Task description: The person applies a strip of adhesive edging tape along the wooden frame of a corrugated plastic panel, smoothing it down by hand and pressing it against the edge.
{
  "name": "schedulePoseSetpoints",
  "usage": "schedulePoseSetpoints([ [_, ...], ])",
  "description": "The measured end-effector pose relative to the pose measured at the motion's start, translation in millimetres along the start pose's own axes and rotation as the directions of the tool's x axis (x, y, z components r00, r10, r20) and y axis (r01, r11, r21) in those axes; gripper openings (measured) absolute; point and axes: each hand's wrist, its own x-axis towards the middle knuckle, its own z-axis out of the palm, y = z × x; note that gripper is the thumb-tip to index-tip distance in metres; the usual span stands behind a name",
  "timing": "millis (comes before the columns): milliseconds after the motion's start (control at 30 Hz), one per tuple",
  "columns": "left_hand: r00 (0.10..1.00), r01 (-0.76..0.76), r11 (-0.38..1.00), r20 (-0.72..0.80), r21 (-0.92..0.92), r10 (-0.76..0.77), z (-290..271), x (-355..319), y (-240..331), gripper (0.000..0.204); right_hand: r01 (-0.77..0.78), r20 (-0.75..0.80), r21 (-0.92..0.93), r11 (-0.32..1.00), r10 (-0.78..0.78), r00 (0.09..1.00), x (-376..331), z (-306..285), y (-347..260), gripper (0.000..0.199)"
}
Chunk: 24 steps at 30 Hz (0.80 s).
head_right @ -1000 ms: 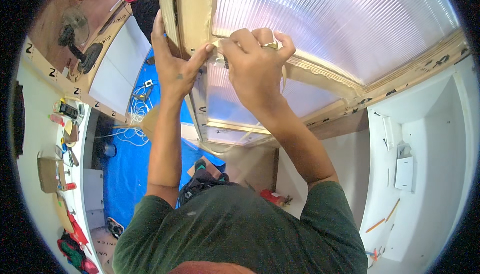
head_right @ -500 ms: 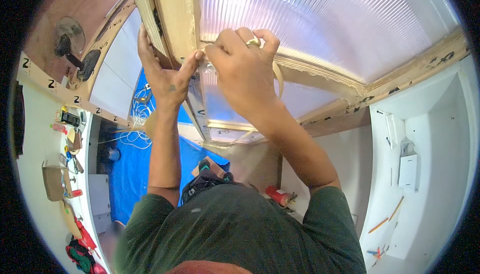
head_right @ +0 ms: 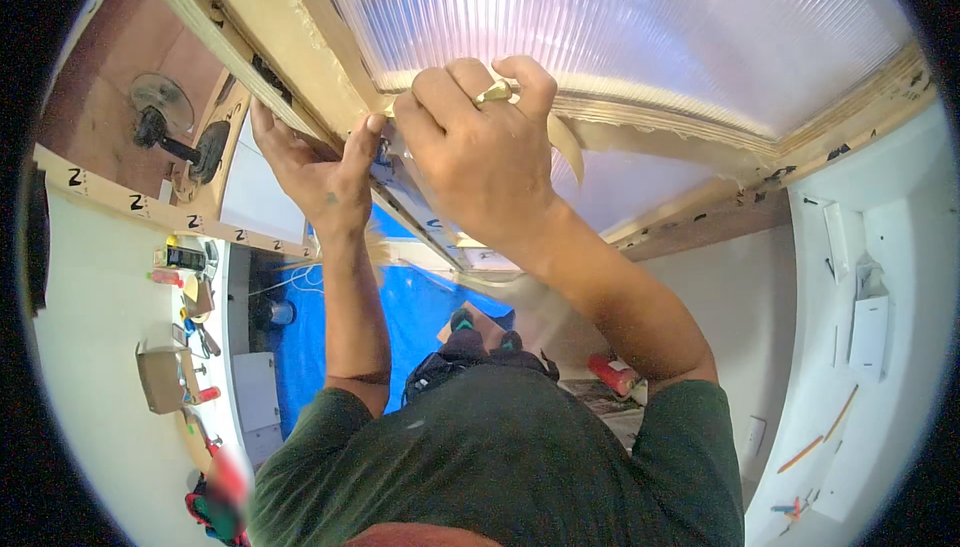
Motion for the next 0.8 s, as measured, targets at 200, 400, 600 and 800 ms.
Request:
schedulePoseSetpoints([
  [200,0.999,0.037,0.999,-0.008,-0.007,-0.037,4,-3,7,0.116,-0.007,-0.029,0.019,1.000,0.008,1.000,-3,4,3,0.010],
  [400,1.000,0.009,1.000,0.004,0.027,-0.009,2,-1,4,0.113,-0.024,0.016,0.051,0.998,0.024,1.000,-1,1,2,0.011],
  [600,0.999,0.025,0.998,0.042,-0.052,-0.023,1,6,9,0.115,0.071,0.203,-0.017,0.997,-0.066,0.977,-2,-15,3,0.022],
  [800,0.990,0.047,0.998,0.137,-0.031,-0.042,-8,11,13,0.117,0.256,0.361,-0.075,0.964,-0.213,0.908,13,-26,6,0.021],
])
